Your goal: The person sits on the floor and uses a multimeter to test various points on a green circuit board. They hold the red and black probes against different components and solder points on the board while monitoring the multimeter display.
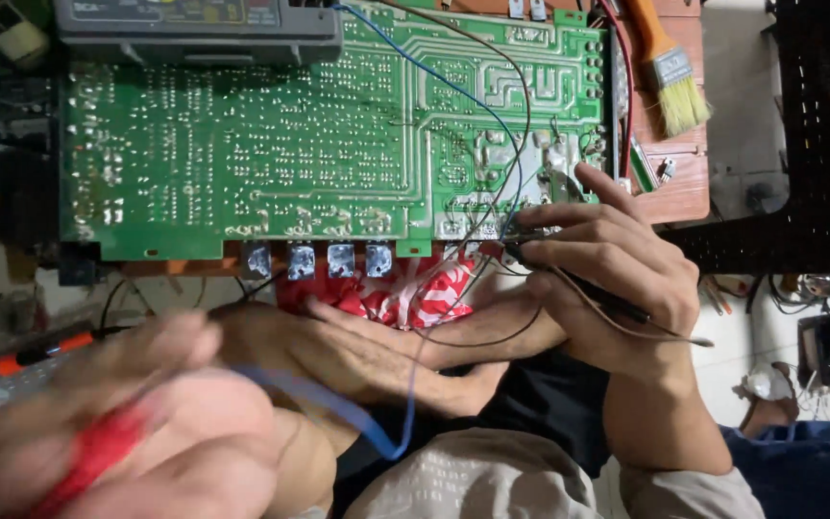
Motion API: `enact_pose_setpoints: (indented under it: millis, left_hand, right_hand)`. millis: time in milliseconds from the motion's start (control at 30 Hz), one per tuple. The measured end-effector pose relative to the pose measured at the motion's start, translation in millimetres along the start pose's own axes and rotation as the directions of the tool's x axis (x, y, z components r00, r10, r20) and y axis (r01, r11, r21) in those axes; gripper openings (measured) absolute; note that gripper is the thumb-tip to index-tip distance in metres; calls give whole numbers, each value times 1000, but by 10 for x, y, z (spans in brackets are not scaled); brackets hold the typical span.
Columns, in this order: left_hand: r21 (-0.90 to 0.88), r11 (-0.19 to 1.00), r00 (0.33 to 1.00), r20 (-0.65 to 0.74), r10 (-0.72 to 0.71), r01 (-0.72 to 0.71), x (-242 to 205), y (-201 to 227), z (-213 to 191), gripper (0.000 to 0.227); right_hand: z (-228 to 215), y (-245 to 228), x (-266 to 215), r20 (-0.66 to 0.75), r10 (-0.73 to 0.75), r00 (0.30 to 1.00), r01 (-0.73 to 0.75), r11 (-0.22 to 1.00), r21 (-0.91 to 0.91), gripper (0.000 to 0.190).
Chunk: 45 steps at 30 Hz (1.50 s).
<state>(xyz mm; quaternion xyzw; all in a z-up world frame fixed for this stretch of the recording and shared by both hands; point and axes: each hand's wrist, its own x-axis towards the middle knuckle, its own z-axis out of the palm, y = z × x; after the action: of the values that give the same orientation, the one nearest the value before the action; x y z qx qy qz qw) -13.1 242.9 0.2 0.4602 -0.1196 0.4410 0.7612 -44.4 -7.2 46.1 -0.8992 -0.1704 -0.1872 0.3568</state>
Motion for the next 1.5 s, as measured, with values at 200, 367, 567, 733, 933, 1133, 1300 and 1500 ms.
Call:
enact_pose_setpoints:
  millis: [200, 367, 567, 733, 933, 1133, 1300, 1500]
  left_hand:
    - [503, 857, 707, 647, -285, -115, 138, -162, 396, 28]
    - [377, 908, 493, 834, -246, -184, 69, -207, 548, 15]
    - [361, 909, 451, 860, -238, -209, -44, -300, 536, 16]
    - [365, 900, 467, 855, -224, -237, -65, -313, 562, 11]
    - [372, 896, 463, 856, -230, -243, -79, -325, 561, 9]
    - [363, 898, 453, 863, -223, -249, -84, -329, 569, 12]
    - [356, 897, 454, 865, -212, -261, -76, -332, 563, 14]
    - [364, 898, 439, 868, -232, -246, -88, -331, 555, 14]
  right_hand:
    - [11, 88, -22, -59, 6, 998, -3, 999, 50, 8]
    - [14, 48, 35, -4, 13, 1000, -13, 999, -29, 15]
    - [-38, 159, -7, 13, -42, 999, 42, 998, 50, 11]
    - [-19, 176, -20, -22, -43, 999, 44, 998, 46, 11]
    - [23, 173, -34, -70, -15, 997, 20, 998, 60, 11]
    - [17, 175, -52, -76, -23, 997, 28, 997, 65, 9]
    - [20, 168, -42, -75, -27, 997, 31, 998, 53, 10]
    - [27, 175, -39, -82, -40, 996, 44, 998, 52, 9]
